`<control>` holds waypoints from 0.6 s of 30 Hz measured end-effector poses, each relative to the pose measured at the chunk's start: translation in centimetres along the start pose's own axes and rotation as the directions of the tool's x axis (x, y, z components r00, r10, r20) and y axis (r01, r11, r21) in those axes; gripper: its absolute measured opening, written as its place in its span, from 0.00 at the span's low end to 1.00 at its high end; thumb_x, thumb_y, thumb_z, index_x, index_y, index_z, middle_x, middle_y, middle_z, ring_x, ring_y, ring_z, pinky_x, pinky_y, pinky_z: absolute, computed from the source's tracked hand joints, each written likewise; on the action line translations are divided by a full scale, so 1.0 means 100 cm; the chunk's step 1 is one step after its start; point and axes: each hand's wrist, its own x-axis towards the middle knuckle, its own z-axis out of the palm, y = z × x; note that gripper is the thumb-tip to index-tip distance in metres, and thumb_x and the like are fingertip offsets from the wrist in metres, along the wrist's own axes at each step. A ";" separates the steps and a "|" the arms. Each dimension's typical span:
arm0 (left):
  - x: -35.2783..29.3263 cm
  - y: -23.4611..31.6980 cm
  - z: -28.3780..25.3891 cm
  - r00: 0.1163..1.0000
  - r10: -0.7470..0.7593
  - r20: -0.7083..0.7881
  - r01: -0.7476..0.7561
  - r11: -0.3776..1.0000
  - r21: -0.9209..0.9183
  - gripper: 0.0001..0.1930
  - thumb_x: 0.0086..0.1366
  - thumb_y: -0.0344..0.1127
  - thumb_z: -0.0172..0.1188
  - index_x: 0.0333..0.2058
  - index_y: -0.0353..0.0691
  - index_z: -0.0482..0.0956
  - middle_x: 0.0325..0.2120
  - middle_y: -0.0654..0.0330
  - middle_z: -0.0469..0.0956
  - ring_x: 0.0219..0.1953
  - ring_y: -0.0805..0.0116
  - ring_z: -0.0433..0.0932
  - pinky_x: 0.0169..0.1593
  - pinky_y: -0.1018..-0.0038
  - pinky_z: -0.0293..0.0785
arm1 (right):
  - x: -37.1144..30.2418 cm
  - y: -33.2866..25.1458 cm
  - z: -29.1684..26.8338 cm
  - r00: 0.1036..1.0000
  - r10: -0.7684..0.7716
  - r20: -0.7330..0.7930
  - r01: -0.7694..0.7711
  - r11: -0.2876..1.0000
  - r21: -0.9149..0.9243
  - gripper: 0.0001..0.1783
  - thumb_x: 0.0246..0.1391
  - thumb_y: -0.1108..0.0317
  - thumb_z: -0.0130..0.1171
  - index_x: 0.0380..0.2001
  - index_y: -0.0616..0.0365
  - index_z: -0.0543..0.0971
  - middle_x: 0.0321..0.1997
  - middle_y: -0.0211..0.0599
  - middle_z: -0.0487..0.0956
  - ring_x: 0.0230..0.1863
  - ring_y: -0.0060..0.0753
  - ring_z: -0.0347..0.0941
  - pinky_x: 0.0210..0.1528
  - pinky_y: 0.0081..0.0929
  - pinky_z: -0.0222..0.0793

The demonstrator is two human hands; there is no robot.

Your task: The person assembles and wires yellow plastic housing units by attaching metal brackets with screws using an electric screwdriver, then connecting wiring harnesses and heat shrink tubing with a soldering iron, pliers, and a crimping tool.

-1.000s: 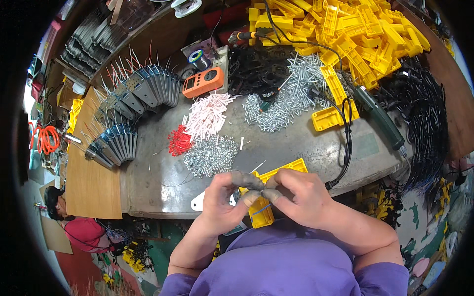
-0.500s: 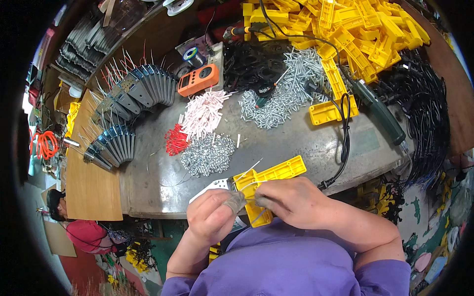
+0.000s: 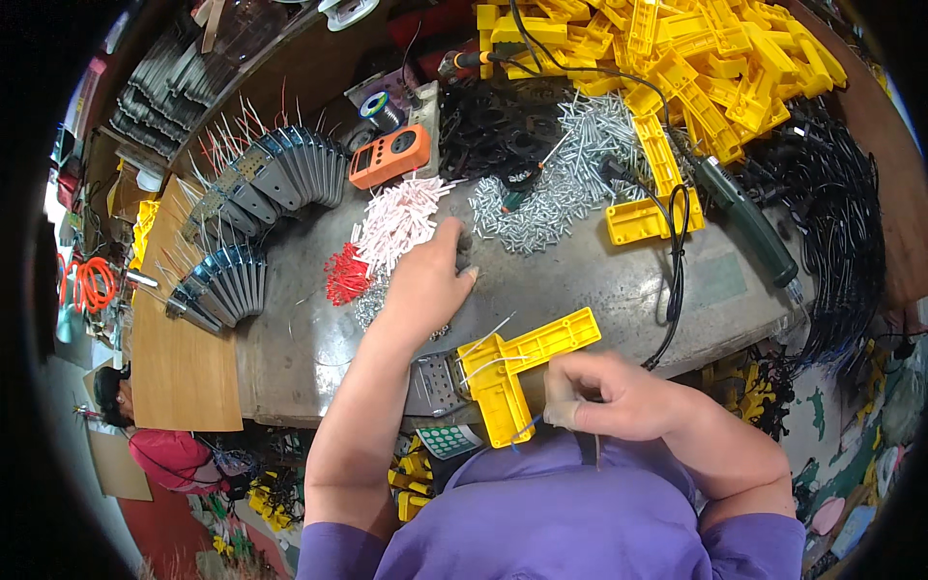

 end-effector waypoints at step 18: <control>-0.069 0.057 -0.016 0.986 -0.154 0.057 0.045 -0.077 -0.996 0.19 0.57 0.22 0.62 0.41 0.41 0.62 0.36 0.57 0.73 0.40 0.67 0.76 0.45 0.73 0.73 | 0.000 0.004 -0.001 0.932 -0.248 -0.265 0.181 0.951 -0.251 0.07 0.61 0.72 0.52 0.35 0.66 0.76 0.32 0.34 0.78 0.34 0.20 0.72 0.37 0.21 0.68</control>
